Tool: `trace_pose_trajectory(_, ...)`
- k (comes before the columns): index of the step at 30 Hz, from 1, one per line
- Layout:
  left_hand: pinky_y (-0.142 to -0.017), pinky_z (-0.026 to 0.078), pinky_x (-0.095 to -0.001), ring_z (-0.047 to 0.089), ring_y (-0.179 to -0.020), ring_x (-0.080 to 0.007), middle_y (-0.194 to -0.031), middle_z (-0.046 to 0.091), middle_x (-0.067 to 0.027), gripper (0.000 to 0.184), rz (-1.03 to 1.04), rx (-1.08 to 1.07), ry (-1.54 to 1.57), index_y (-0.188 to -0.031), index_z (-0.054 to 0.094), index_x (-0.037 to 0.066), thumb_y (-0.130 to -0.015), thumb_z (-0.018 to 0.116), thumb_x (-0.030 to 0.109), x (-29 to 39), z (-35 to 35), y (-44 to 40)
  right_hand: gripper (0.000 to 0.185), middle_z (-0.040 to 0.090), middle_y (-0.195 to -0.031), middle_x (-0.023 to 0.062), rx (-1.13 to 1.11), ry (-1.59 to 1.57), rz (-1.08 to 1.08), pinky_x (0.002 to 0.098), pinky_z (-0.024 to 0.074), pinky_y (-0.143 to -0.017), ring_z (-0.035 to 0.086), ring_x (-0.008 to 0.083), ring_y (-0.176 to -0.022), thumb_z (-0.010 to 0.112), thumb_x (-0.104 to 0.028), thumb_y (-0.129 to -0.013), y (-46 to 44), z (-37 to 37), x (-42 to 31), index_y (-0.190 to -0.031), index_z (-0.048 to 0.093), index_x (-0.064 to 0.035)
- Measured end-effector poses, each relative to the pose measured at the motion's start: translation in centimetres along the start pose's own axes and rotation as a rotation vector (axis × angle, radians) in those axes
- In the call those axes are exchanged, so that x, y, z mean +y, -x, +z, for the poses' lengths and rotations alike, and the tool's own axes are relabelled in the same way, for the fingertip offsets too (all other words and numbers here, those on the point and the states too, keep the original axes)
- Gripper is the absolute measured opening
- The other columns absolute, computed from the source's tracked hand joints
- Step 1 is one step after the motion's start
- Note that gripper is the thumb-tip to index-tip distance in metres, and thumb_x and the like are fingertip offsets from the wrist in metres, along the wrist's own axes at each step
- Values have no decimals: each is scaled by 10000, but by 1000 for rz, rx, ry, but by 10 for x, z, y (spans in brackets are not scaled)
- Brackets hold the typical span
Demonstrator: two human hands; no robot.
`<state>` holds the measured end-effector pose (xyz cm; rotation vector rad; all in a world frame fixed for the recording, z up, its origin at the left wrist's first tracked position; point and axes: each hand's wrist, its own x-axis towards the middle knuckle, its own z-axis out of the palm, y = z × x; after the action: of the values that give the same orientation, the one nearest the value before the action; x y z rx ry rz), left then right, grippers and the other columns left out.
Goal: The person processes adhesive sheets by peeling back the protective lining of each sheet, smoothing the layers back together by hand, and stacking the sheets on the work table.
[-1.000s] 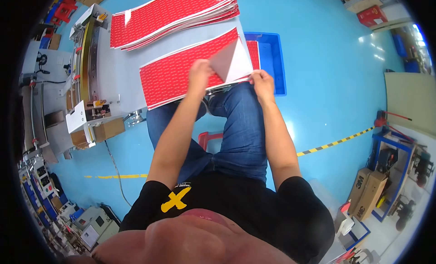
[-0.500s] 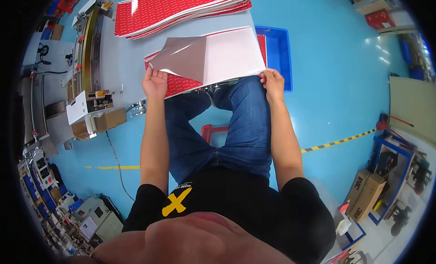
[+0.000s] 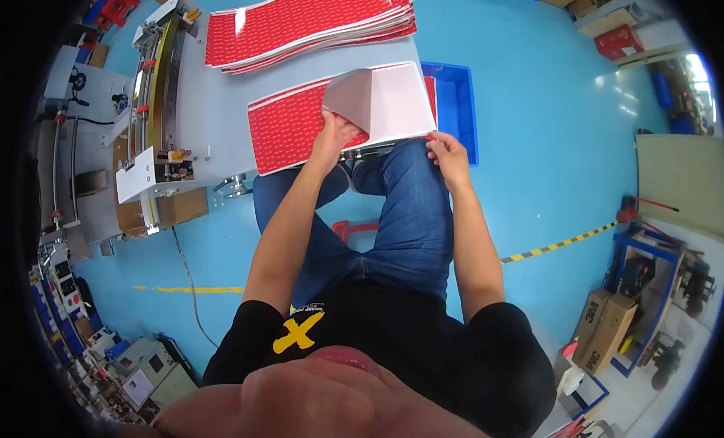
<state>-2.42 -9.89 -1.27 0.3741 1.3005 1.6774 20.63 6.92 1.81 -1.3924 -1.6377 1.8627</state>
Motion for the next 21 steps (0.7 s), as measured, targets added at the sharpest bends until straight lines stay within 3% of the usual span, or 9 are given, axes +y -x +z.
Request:
trace_pose_trajectory(2, -1133, 326, -437, 491, -1298, -340, -1347, 548, -232, 940, 24, -89, -115, -1482, 304, -39, -952, 38, 690, 3, 6, 2, 319, 700, -984, 54, -13, 23, -21, 222, 460, -661, 604, 81, -752, 602, -132, -936, 8, -2, 1, -1233, 622, -17)
trace_pose_trajectory(6, -1100, 365, -371, 533, -1269, -275, -1313, 598, -188, 676, -16, -226, -772, -1403, 486, 16, -1038, 284, 548, 7, 13, 3, 315, 702, -989, 48, -89, 113, -51, 236, 481, -695, 621, 93, -786, 610, -126, -935, 26, 8, -6, -1229, 625, -13)
trace_pose_trajectory(7, -1033, 432, -373, 573, -1225, -273, -1298, 615, -179, 467, -10, -161, -776, -1312, 590, 44, -997, 498, 376, 38, 34, 28, 312, 703, -993, 47, -118, 150, -50, 242, 490, -708, 627, 98, -797, 611, -122, -935, 33, 15, -8, -1226, 626, -10)
trace_pose_trajectory(10, -965, 480, -381, 613, -1161, -299, -1264, 634, -181, 405, 395, -128, -931, -1255, 628, 40, -936, 623, 290, 29, 9, 39, 303, 713, -1019, 58, -402, 201, -185, 265, 515, -772, 646, 109, -837, 607, -108, -940, 43, 38, 0, -1224, 625, -4)
trace_pose_trajectory(12, -946, 494, -395, 643, -1075, -331, -1137, 678, -179, 315, 473, 97, -1026, -1141, 681, 37, -905, 641, 241, 28, -16, 37, 302, 720, -1064, 84, -548, 312, -283, 279, 524, -823, 669, 130, -883, 606, -103, -945, 52, 65, -5, -1229, 617, -1)
trace_pose_trajectory(14, -966, 473, -445, 632, -1078, -345, -1158, 673, -174, 267, 624, 320, -1217, -1087, 695, 21, -886, 635, 186, 25, -57, 31, 322, 708, -1117, 127, -680, 311, -364, 321, 527, -876, 689, 198, -969, 619, -135, -935, 54, 99, -9, -1232, 619, -11)
trace_pose_trajectory(15, -1056, 388, -504, 542, -1226, -383, -1317, 581, -216, 376, 550, 383, -1327, -1231, 638, 44, -925, 601, 259, 30, -74, 33, 349, 671, -1187, 157, -712, 435, -495, 346, 505, -930, 654, 245, -1065, 619, -154, -930, 52, 116, -23, -1248, 609, -10)
trace_pose_trajectory(18, -1125, 262, -571, 369, -1375, -436, -1480, 402, -265, 529, 335, 752, -1744, -1398, 510, 76, -960, 540, 370, 28, -95, 33, 463, 506, -1405, 225, -652, 554, -820, 455, 362, -1107, 456, 350, -1336, 608, -222, -924, 32, 174, -33, -1332, 547, -12)
trace_pose_trajectory(21, -1144, 171, -615, 237, -1437, -461, -1548, 277, -280, 642, 261, 682, -1722, -1486, 402, 113, -963, 492, 475, 22, -108, 32, 580, 351, -1532, 210, -409, 963, -988, 542, 217, -1162, 308, 348, -1437, 545, -360, -961, -13, 207, -32, -1429, 442, -33)
